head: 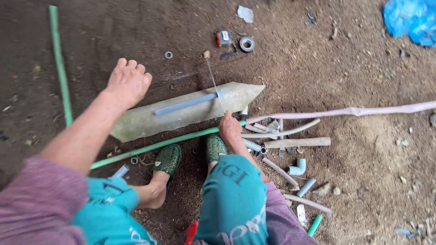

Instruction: The person sits on the ground and uses a hacksaw to cut a gray PVC pipe that is resting on a large leaf. The person holds the pipe steady with one hand while sawing with the other, repeating the action on different sections of the pipe.

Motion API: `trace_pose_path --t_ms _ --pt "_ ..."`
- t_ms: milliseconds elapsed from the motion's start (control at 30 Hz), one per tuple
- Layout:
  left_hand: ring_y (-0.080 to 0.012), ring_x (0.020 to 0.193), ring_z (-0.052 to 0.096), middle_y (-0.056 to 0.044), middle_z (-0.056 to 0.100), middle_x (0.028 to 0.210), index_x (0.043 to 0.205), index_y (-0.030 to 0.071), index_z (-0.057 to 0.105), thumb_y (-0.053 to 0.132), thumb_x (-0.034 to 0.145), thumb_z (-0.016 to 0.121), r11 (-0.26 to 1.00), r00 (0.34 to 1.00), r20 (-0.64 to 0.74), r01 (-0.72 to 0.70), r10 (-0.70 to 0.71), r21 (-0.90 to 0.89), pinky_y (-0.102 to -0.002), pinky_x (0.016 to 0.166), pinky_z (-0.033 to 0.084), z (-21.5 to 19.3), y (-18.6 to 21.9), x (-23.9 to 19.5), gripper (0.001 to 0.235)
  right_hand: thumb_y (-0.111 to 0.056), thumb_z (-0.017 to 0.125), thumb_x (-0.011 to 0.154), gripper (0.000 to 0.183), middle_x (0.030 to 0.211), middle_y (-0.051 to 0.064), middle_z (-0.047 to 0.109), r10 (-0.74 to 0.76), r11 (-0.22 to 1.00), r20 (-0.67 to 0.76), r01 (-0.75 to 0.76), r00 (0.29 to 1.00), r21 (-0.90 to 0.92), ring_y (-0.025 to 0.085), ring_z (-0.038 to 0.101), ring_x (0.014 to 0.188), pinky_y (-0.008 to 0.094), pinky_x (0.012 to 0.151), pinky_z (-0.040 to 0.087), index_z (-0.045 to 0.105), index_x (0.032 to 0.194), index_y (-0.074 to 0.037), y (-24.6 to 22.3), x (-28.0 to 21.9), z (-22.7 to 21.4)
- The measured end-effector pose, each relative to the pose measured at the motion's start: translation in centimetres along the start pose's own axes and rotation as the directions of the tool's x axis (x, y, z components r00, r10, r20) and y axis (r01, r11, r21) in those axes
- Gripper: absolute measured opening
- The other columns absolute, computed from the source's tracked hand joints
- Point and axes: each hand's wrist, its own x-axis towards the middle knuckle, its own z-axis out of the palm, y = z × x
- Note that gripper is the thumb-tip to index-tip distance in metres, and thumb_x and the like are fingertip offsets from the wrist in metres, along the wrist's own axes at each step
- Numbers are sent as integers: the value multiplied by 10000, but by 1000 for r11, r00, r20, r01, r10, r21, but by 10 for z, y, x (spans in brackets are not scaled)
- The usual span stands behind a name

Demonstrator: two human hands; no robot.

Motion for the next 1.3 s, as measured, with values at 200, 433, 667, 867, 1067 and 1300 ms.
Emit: trace_pose_path --t_ms 200,433,667,867,1067,1300 --pt "-216 1010 722 -15 807 1059 1169 204 788 353 1162 652 931 932 -14 361 -362 -63 -431 1066 516 -140 -32 -182 202 -146 440 1098 132 773 180 723 -130 991 -132 131 983 0 351 736 664 490 568 618 486 1042 -35 4 -12 -15" --pt "-436 737 739 -237 783 918 1251 14 746 368 1193 526 392 484 301 864 -822 -316 -526 671 594 20 118 -489 421 -199 462 1048 204 704 160 708 -359 933 -344 333 868 -135 349 704 551 477 489 569 533 977 -22 33 29 24" --pt "-394 903 813 -107 843 1033 1257 296 792 507 1026 594 172 177 708 982 -684 -79 -505 767 657 77 272 -563 370 -230 516 1093 196 793 133 730 -344 939 -161 335 925 -84 301 745 740 426 656 631 536 1019 -50 47 29 -11" --pt "-406 984 792 -125 840 1105 1209 233 754 480 1021 526 197 243 797 968 -552 -159 -517 833 625 95 272 -550 385 -164 372 1150 236 771 174 693 -355 935 -149 354 923 -31 331 714 669 438 569 634 515 1055 -1 62 -8 -77" --pt "-390 743 717 -165 788 894 1090 75 792 418 1105 581 280 550 462 800 -695 -531 -483 694 545 70 147 -395 403 -187 516 1054 176 904 232 746 -420 883 -308 463 853 78 455 697 752 571 653 537 607 1078 -38 88 -75 -202" --pt "-160 628 488 -89 627 811 1086 -81 708 -73 1194 726 341 585 -198 143 -787 -929 -315 542 389 -55 21 -224 110 -203 312 1205 308 883 135 638 -163 963 15 156 986 218 217 592 587 358 431 541 561 1186 -23 58 -115 -306"
